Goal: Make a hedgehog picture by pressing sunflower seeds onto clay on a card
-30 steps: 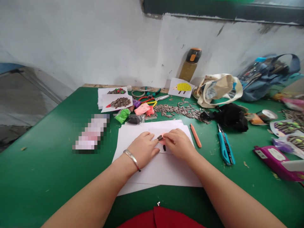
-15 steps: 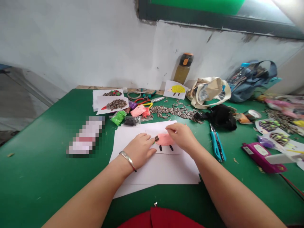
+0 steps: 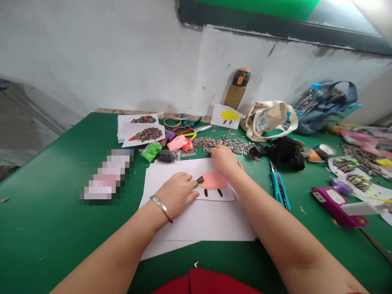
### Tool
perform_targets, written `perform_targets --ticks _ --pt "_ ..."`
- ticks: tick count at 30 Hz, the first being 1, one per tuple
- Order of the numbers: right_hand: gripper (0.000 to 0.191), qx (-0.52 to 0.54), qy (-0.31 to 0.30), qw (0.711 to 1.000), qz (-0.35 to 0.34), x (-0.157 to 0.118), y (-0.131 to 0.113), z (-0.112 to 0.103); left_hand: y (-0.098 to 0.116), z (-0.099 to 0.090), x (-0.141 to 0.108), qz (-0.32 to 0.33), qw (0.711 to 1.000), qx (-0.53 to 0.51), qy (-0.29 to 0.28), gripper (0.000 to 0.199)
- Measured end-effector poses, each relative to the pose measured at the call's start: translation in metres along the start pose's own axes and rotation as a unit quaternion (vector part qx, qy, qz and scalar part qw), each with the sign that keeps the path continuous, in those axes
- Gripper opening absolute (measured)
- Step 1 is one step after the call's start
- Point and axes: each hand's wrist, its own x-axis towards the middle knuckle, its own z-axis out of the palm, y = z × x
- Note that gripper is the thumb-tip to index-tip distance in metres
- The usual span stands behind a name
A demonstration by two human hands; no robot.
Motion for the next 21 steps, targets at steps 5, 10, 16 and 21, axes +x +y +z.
perform_targets --ticks 5,10,16,21 --pt "0.026 -0.007 -0.009 1.000 0.007 -0.005 -0.001 0.002 0.000 0.001 -0.001 0.000 1.000 -0.004 -0.006 0.015" --pt "0.028 -0.002 -0.021 1.000 0.004 -0.002 0.004 0.005 0.001 -0.001 0.000 -0.002 1.000 -0.002 -0.010 0.016" --pt "0.033 0.000 -0.036 0.999 0.020 -0.006 0.007 0.009 0.001 -0.002 -0.001 -0.005 1.000 -0.009 -0.011 0.016" --pt "0.038 -0.009 -0.017 0.999 0.031 -0.014 0.005 0.008 0.002 -0.003 -0.001 -0.008 1.000 -0.016 -0.014 0.017"
